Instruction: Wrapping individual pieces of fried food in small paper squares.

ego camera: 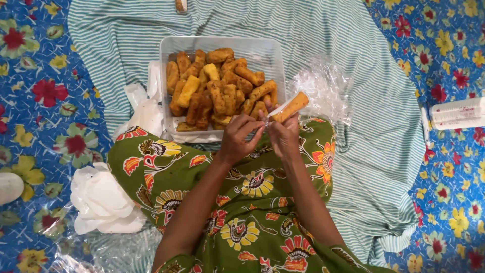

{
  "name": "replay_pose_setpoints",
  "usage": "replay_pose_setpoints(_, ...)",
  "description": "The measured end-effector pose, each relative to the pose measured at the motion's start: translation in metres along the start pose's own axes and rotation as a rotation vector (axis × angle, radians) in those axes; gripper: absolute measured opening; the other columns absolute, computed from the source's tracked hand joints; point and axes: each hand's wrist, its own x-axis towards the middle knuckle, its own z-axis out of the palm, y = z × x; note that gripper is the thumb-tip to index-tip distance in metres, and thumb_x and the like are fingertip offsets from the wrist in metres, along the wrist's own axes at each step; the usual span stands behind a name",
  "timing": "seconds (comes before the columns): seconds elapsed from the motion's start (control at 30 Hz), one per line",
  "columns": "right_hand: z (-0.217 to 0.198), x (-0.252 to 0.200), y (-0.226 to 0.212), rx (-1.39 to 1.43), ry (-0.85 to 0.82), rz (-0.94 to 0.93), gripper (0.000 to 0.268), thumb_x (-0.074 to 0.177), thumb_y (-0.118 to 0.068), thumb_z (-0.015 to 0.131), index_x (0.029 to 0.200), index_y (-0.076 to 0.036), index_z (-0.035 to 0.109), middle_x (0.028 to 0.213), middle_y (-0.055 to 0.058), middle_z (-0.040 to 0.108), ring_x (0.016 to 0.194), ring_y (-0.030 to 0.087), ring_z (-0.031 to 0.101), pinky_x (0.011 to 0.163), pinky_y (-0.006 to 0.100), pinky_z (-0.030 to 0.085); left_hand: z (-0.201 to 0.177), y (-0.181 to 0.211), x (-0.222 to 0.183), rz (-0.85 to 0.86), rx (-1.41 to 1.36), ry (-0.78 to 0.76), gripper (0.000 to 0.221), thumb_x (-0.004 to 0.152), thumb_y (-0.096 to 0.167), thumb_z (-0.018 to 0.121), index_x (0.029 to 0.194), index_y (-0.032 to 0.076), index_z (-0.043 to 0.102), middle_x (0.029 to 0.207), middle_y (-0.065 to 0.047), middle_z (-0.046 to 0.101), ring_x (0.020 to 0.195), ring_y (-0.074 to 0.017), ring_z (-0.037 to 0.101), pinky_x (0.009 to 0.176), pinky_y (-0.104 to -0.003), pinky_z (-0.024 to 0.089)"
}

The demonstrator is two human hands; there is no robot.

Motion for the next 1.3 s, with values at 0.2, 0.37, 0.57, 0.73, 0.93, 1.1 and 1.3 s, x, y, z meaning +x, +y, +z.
replay_pose_setpoints(0.2,-0.002,0.002,-0.001,-0.011,-0.002,-0.012,0.072,0.069,0.031,0.052,0.126,-0.012,0.041,0.121,0.008,0.059,0.129,0.037,0.060,0.108,0.056,0.055,-0.003,0.001,0.004,0.067,0.033,-0.027,0.013,0.084,0.008,0.081,0.096,0.011,0.078,0.085,-0.004,0.065,0.074,-0.0255,0.067,0.076,-0.036,0.053)
replay_pose_setpoints(0.37,0.012,-0.003,-0.003,0.016,0.010,0.000,0.074,0.070,0.029,0.054,0.129,-0.014,0.038,0.126,0.011,0.058,0.128,0.036,0.061,0.109,0.056,0.055,0.008,-0.011,-0.004,0.007,-0.017,-0.010,0.025,0.084,0.008,0.081,0.109,0.010,0.078,0.091,-0.006,0.068,0.080,-0.0268,0.069,0.079,-0.036,0.053)
replay_pose_setpoints(0.57,-0.009,0.006,0.012,0.028,-0.007,-0.019,0.068,0.071,0.031,0.052,0.122,-0.013,0.040,0.120,0.007,0.058,0.132,0.036,0.057,0.110,0.059,0.051,-0.002,0.010,0.012,0.007,-0.018,-0.028,0.019,0.085,0.001,0.079,0.102,0.009,0.079,0.087,-0.004,0.068,0.078,-0.0232,0.069,0.079,-0.033,0.052)
replay_pose_setpoints(0.73,-0.007,0.007,0.011,0.071,-0.013,-0.016,0.067,0.071,0.029,0.055,0.122,-0.013,0.042,0.119,0.007,0.058,0.133,0.036,0.057,0.110,0.060,0.052,-0.008,0.022,0.025,0.081,0.064,-0.027,0.016,0.085,0.000,0.079,0.099,0.008,0.080,0.084,-0.003,0.066,0.072,-0.0206,0.066,0.077,-0.033,0.052)
replay_pose_setpoints(0.93,0.001,0.006,0.005,0.021,0.048,0.003,0.059,0.078,0.024,0.061,0.119,-0.013,0.041,0.114,0.006,0.054,0.132,0.036,0.058,0.108,0.064,0.050,-0.006,0.019,0.022,0.215,0.196,-0.077,0.012,0.091,0.012,0.075,0.102,0.009,0.078,0.089,-0.005,0.061,0.073,-0.0216,0.062,0.082,-0.038,0.051)
replay_pose_setpoints(1.1,0.022,0.001,-0.009,0.087,0.099,0.057,0.034,0.094,-0.001,0.066,0.118,-0.015,0.046,0.110,0.004,0.060,0.127,0.036,0.063,0.105,0.068,0.051,-0.001,0.012,0.011,-0.015,-0.034,-0.057,0.006,0.093,0.016,0.076,0.095,0.012,0.080,0.090,-0.003,0.064,0.078,-0.0225,0.066,0.087,-0.035,0.050)
replay_pose_setpoints(1.3,0.024,0.000,-0.010,0.057,0.165,0.142,0.031,0.106,-0.041,0.050,0.106,-0.010,0.054,0.109,0.004,0.065,0.128,0.031,0.063,0.104,0.056,0.055,0.003,-0.001,-0.001,-0.306,-0.282,-0.129,0.015,0.084,0.006,0.085,0.098,0.012,0.083,0.088,-0.006,0.070,0.077,-0.0247,0.070,0.081,-0.039,0.052)
